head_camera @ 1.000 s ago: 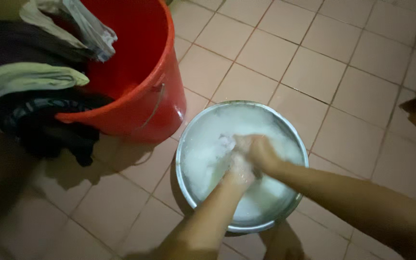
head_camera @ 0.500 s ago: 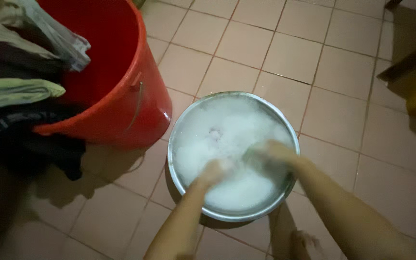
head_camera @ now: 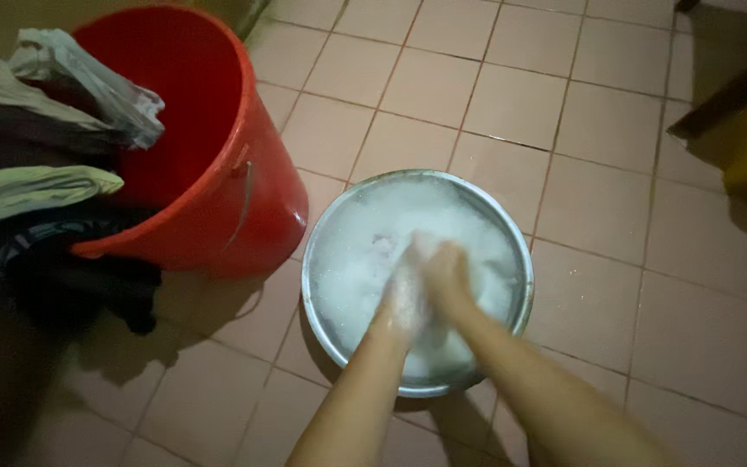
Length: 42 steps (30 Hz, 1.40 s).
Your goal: The person is hand-washing items of clothing in a basin of soapy water, scrubbing the fabric by hand and then wringing it out.
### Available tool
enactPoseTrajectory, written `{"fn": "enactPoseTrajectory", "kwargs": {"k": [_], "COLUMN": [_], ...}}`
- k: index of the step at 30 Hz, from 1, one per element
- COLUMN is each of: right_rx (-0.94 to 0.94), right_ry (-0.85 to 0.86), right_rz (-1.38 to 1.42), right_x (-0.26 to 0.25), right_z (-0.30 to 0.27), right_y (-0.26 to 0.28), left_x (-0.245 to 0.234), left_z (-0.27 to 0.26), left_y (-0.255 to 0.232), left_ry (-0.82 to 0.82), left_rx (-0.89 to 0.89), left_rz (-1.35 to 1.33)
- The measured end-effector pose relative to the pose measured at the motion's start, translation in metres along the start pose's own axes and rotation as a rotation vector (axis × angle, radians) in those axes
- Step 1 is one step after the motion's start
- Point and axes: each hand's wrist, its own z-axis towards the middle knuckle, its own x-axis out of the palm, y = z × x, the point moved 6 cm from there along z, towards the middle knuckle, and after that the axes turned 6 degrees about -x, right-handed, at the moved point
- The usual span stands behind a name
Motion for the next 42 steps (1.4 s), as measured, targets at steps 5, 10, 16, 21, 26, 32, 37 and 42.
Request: {"fn": "enactPoseTrajectory", "kwargs": {"k": [5, 10, 16, 21, 26, 32, 37, 42], "right_rx": [-0.04, -0.08, 0.083, 0.555, 0.111, -0.153, -0.12, -0.117], "right_ry": [-0.065, 0.067, 0.77, 0.339, -0.124, -0.181, -0.152, -0.196], "right_rz": [0.123, 0.122, -0.176, 0.625, 0.718, 0.193, 0.106, 0.206], "right_x": [0.014, 0.02, 0.038, -0.048, -0.083, -0.033, -0.03, -0.038], "right_z": [-0.009, -0.009, -0.037, -0.004, 0.016, 0.007, -0.001, -0.012], "right_y": [-0.027, -0.082, -0.105, -0.09, -0.023, 0.034, 0.03, 0.034], "left_x": [-0.023, -0.098, -0.155, -0.09, -0.018, 0.02, 0.012, -0.005], "left_z": [0.012, 0.043, 0.065, 0.001, -0.008, -0.012, -0.01, -0.003], "left_y": [0.01, 0.046, 0.062, -0.014, -0.058, -0.028, -0.015, 0.006], "left_ry": [-0.018, -0.194, -0.422, -0.142, -0.282, -0.073, -0.019, -0.074], "left_rx": [-0.031, 0.086, 0.2, -0.107, 0.213, 0.093, -0.027, -0.115], "left_rz": [0.219, 1.28, 1.577, 0.686, 0.358, 0.0, -0.199, -0.219]}}
